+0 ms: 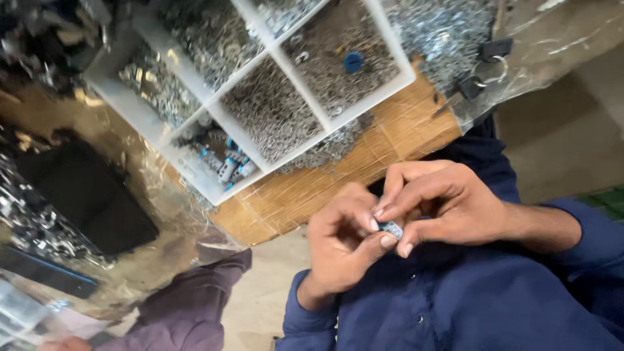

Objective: The person repeatedly picks small metal key blanks and blue plastic key heads from a compartmentalized tray, then presses them together by hand to form assembled keys. The assembled units are placed into a separate compartment of the tray. The process continues with multiple units.

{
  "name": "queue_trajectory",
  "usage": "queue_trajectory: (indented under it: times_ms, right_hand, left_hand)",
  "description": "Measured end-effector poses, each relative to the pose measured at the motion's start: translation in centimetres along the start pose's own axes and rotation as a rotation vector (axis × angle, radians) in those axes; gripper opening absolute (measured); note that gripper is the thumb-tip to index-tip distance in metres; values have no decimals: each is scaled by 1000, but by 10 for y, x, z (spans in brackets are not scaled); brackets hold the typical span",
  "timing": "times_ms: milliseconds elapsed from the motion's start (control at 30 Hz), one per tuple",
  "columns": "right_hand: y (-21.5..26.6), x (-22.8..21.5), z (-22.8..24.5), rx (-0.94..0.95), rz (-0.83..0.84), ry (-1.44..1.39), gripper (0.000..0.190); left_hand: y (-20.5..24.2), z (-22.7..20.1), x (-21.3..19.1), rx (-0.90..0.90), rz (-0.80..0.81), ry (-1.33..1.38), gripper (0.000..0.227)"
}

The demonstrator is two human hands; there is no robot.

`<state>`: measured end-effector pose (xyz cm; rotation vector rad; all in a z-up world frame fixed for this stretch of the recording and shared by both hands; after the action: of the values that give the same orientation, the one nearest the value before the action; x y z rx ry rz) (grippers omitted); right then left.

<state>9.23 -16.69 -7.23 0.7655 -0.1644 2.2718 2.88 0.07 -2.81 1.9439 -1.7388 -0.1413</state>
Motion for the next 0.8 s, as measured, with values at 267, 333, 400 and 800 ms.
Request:
queue_trajectory:
  times_ms: [267, 333, 400, 800]
  right_hand:
    - [32, -47, 23, -63, -376, 18, 40]
    - [41, -52, 29, -58, -437, 41, 38]
    - [46, -54, 36, -79, -423, 21, 39]
    - [37, -54, 43, -124, -324, 40, 36]
  left_hand:
    - [-63, -29, 62, 392, -245, -1337, 51]
    - [-77, -34, 70, 346, -266, -1441, 54]
    - [-82, -42, 73, 315, -238, -1421, 53]
    - [-82, -48, 80, 321, -191, -1190, 42]
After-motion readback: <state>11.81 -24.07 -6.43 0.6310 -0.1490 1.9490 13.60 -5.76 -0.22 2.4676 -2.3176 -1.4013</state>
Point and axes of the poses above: each hand's wrist, its own y-axis away from the middle knuckle, its own x-axis out of the palm, z = x × y, the point moved 5 cm from there along -y, towards the middle knuckle, and after that the axes turned 8 degrees about -x, right-handed, at the moved point
